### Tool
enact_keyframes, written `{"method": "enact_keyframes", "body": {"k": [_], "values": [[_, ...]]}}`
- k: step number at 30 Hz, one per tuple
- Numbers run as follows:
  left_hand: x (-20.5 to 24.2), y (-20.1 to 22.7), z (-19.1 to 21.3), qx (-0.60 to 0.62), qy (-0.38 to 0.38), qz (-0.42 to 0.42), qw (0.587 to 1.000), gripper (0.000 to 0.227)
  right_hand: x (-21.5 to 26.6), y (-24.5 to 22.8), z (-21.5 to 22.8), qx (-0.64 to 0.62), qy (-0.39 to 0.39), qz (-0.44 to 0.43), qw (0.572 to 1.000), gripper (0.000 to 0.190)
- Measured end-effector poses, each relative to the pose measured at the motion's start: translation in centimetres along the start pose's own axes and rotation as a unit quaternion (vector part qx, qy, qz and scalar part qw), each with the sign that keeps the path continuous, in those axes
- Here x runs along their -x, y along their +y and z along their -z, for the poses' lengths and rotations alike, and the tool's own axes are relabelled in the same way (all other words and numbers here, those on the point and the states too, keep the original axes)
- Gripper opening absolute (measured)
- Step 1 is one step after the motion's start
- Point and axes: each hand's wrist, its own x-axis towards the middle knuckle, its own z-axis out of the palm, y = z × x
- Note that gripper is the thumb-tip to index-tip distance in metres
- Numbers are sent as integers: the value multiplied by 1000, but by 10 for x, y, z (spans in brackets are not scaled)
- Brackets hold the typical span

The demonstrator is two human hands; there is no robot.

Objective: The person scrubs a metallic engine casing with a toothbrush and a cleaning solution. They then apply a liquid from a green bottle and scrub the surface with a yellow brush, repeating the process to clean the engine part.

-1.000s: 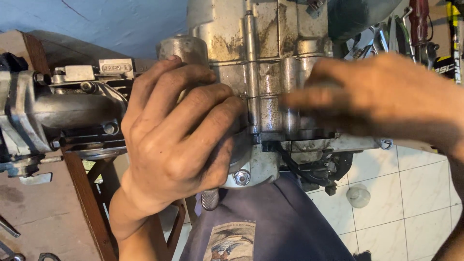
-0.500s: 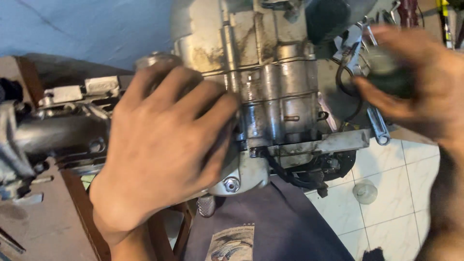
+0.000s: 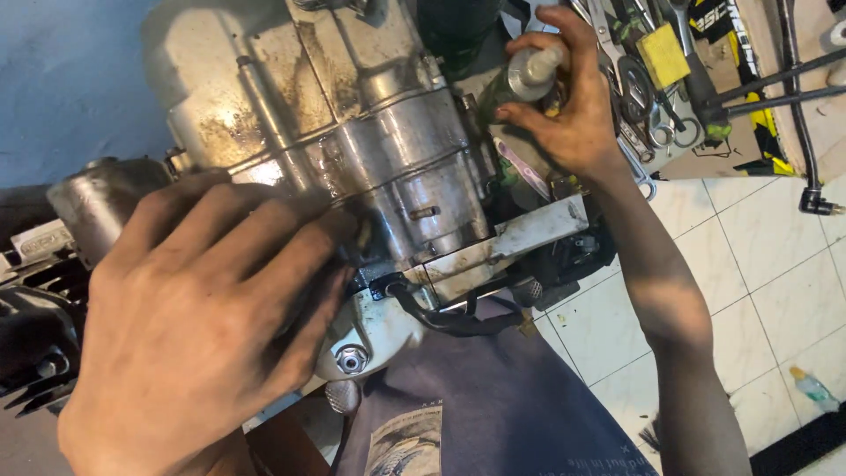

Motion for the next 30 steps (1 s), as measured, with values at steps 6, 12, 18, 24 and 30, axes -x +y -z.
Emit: {"method": "enact_keyframes", "body": {"k": [6, 12, 18, 24, 30], "values": [[3, 1, 13, 0, 42, 13, 999, 26, 30, -26, 1, 133, 49, 50, 989, 84], [37, -5, 1, 108, 224, 149, 957, 28, 103, 18, 6, 522, -23, -117, 845, 62], [35, -11, -6, 64, 243, 158, 955, 28, 120, 16, 65, 350, 28, -194, 916, 30], [50, -13, -13, 64, 263, 109, 957, 34, 159, -31, 95, 111, 191, -214, 951, 25], [45, -22, 0, 106, 206, 67, 971, 33, -38, -247, -47, 14, 67, -157, 985, 24]]}}
